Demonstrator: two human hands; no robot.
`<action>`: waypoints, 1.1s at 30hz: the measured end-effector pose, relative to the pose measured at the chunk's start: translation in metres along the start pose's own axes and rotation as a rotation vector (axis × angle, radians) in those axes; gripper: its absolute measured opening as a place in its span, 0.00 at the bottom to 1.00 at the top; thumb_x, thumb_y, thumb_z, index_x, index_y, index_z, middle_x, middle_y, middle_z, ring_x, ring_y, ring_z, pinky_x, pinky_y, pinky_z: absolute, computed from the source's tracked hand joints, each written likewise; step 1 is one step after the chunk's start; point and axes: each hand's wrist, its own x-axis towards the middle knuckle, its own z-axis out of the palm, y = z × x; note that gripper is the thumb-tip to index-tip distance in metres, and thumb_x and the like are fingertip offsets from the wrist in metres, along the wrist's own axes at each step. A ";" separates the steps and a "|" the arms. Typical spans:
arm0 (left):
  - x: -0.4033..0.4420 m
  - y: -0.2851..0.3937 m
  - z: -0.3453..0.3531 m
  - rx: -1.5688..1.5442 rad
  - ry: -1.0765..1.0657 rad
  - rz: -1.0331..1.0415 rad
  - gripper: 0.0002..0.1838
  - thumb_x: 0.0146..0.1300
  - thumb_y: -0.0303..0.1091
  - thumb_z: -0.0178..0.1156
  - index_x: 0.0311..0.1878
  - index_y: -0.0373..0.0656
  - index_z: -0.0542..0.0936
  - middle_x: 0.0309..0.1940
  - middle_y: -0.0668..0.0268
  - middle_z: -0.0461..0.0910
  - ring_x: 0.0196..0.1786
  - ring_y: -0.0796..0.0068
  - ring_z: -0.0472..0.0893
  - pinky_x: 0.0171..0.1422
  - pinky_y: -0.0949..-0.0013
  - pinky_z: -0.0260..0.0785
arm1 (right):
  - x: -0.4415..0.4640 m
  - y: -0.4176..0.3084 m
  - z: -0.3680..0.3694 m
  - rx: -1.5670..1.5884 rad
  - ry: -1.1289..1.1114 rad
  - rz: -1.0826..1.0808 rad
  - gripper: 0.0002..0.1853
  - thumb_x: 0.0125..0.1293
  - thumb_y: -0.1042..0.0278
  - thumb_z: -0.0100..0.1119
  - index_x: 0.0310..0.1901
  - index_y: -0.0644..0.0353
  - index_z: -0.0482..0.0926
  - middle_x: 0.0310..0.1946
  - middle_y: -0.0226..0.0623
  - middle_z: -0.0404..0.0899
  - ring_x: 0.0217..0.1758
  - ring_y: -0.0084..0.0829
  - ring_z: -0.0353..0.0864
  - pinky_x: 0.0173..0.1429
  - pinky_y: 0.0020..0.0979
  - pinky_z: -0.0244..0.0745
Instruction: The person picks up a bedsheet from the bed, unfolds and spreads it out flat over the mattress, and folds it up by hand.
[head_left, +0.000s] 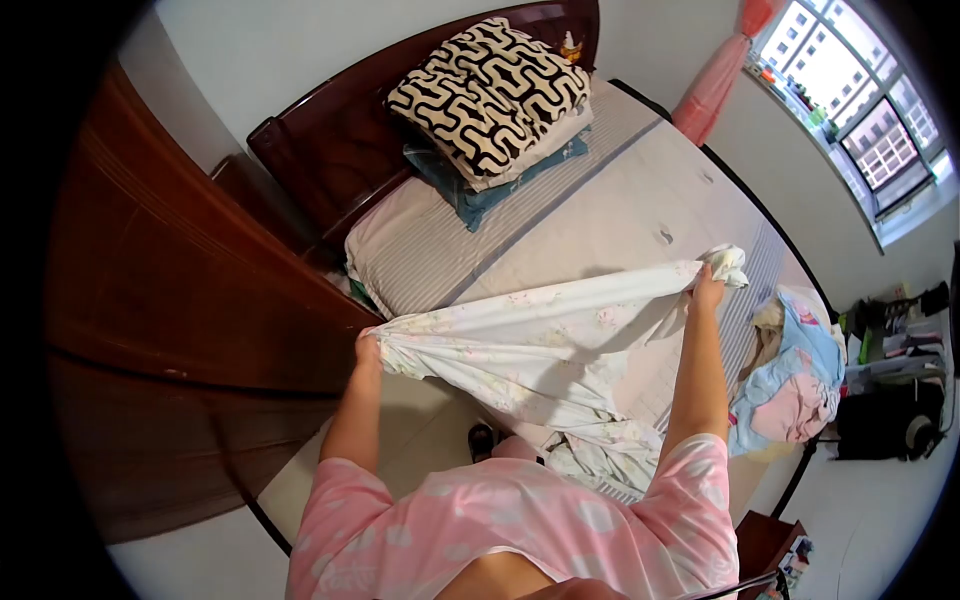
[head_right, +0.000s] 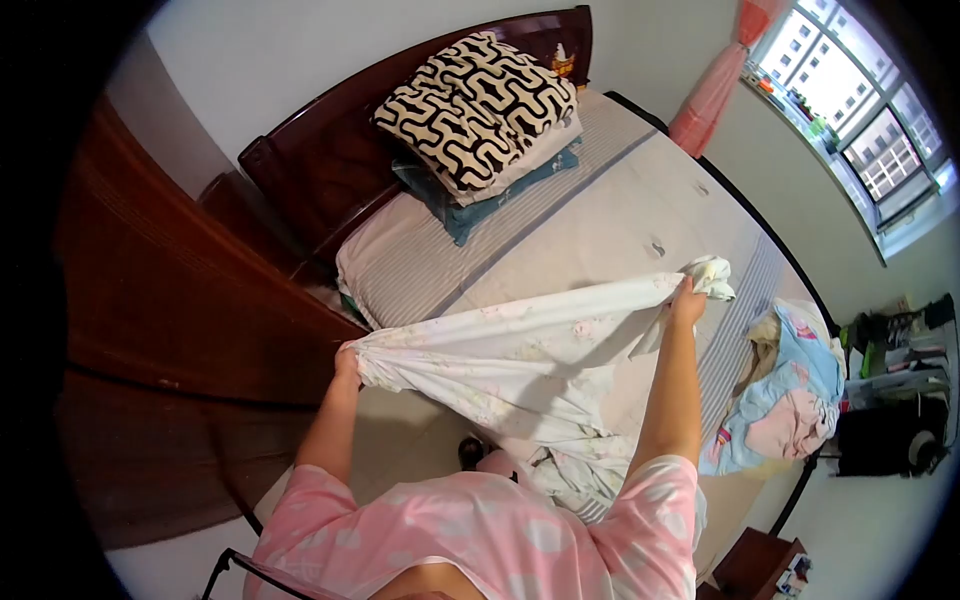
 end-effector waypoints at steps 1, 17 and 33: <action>0.008 -0.006 -0.002 0.006 0.005 0.005 0.17 0.47 0.18 0.37 0.37 0.35 0.75 0.32 0.57 0.77 0.35 0.63 0.77 0.43 0.63 0.71 | 0.006 0.010 0.010 0.039 0.004 -0.003 0.16 0.61 0.64 0.54 0.45 0.66 0.70 0.34 0.39 0.75 0.32 0.32 0.77 0.29 0.36 0.75; 0.061 -0.080 -0.095 -0.013 0.565 -0.310 0.19 0.61 0.35 0.42 0.53 0.37 0.69 0.48 0.54 0.73 0.44 0.59 0.76 0.44 0.61 0.73 | 0.005 0.098 0.285 -0.531 -0.607 -0.183 0.25 0.61 0.49 0.51 0.49 0.64 0.70 0.38 0.56 0.76 0.42 0.48 0.76 0.46 0.40 0.69; 0.203 -0.177 0.115 1.451 -0.204 0.195 0.43 0.46 0.45 0.67 0.64 0.43 0.58 0.61 0.51 0.59 0.64 0.52 0.58 0.66 0.55 0.53 | -0.028 0.308 0.340 -1.070 -0.952 -0.019 0.39 0.47 0.61 0.66 0.60 0.64 0.59 0.52 0.56 0.69 0.57 0.50 0.67 0.58 0.38 0.67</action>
